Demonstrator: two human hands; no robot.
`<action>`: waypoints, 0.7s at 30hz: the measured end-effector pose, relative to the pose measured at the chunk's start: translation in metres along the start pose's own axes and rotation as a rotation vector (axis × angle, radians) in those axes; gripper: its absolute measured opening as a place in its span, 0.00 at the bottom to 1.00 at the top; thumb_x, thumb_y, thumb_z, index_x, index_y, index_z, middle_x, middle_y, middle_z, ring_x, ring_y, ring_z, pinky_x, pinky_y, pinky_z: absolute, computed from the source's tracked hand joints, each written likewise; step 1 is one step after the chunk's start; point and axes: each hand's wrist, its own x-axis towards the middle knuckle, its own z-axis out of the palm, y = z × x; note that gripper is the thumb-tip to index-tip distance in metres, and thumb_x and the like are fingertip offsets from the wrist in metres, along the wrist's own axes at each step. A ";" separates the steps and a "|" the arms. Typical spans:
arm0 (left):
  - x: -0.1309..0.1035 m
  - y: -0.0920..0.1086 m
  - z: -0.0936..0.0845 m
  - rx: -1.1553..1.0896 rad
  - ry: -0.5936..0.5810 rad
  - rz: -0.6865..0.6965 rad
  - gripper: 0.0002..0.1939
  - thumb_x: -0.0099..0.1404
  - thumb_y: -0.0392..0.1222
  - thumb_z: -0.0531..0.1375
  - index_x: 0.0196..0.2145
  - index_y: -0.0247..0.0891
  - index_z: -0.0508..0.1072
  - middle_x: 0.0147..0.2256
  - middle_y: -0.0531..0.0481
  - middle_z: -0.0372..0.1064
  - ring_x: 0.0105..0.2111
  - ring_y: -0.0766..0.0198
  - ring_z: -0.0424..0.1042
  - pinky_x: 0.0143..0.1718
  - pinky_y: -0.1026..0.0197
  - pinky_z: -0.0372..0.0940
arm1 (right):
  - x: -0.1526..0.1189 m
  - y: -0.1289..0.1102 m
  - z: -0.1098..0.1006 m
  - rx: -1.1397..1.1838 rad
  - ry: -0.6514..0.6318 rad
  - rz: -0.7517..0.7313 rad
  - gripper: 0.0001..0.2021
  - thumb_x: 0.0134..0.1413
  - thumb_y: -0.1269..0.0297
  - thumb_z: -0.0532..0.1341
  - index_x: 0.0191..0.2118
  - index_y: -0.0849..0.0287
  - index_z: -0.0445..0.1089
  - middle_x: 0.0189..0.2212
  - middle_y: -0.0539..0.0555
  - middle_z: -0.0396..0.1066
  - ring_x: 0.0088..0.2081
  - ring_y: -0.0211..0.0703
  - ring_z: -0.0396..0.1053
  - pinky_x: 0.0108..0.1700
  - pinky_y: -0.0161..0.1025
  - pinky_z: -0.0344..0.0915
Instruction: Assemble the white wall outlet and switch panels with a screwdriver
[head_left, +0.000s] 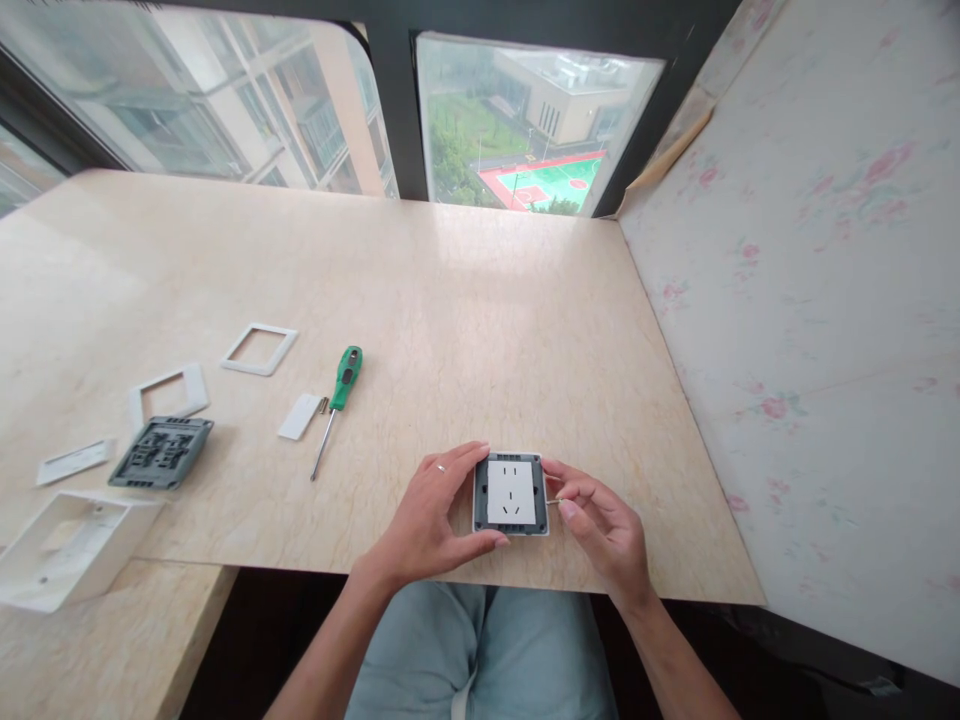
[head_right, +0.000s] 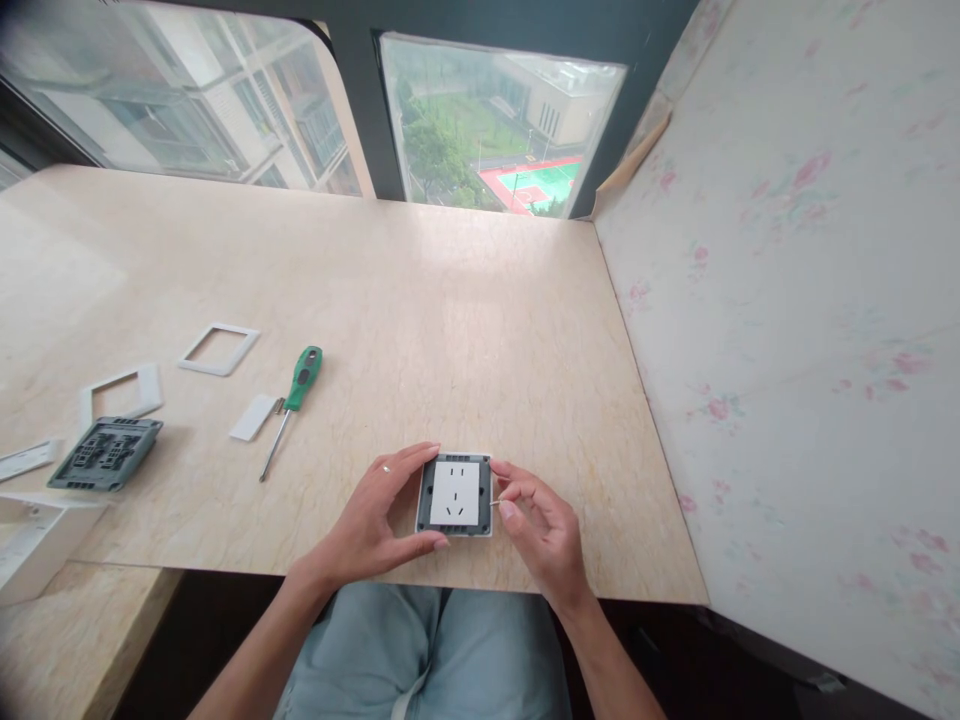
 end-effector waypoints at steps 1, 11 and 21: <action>0.000 0.000 0.000 0.000 0.002 0.004 0.45 0.60 0.60 0.68 0.67 0.44 0.54 0.63 0.38 0.63 0.63 0.44 0.64 0.61 0.43 0.60 | -0.001 0.002 0.000 -0.010 -0.001 -0.006 0.05 0.57 0.59 0.66 0.33 0.53 0.76 0.54 0.58 0.77 0.54 0.56 0.75 0.60 0.56 0.67; 0.000 -0.002 0.002 0.027 0.014 0.022 0.46 0.60 0.61 0.68 0.67 0.46 0.52 0.63 0.36 0.63 0.62 0.43 0.65 0.60 0.41 0.60 | 0.000 0.003 -0.002 -0.058 -0.032 -0.075 0.05 0.60 0.60 0.64 0.35 0.53 0.75 0.55 0.58 0.77 0.55 0.55 0.75 0.60 0.57 0.69; 0.000 -0.001 0.003 0.042 0.020 0.021 0.47 0.59 0.62 0.68 0.68 0.46 0.52 0.62 0.36 0.64 0.62 0.43 0.65 0.59 0.41 0.61 | 0.001 0.001 0.001 -0.050 -0.020 -0.128 0.04 0.61 0.62 0.64 0.35 0.53 0.75 0.53 0.58 0.78 0.55 0.53 0.76 0.58 0.54 0.72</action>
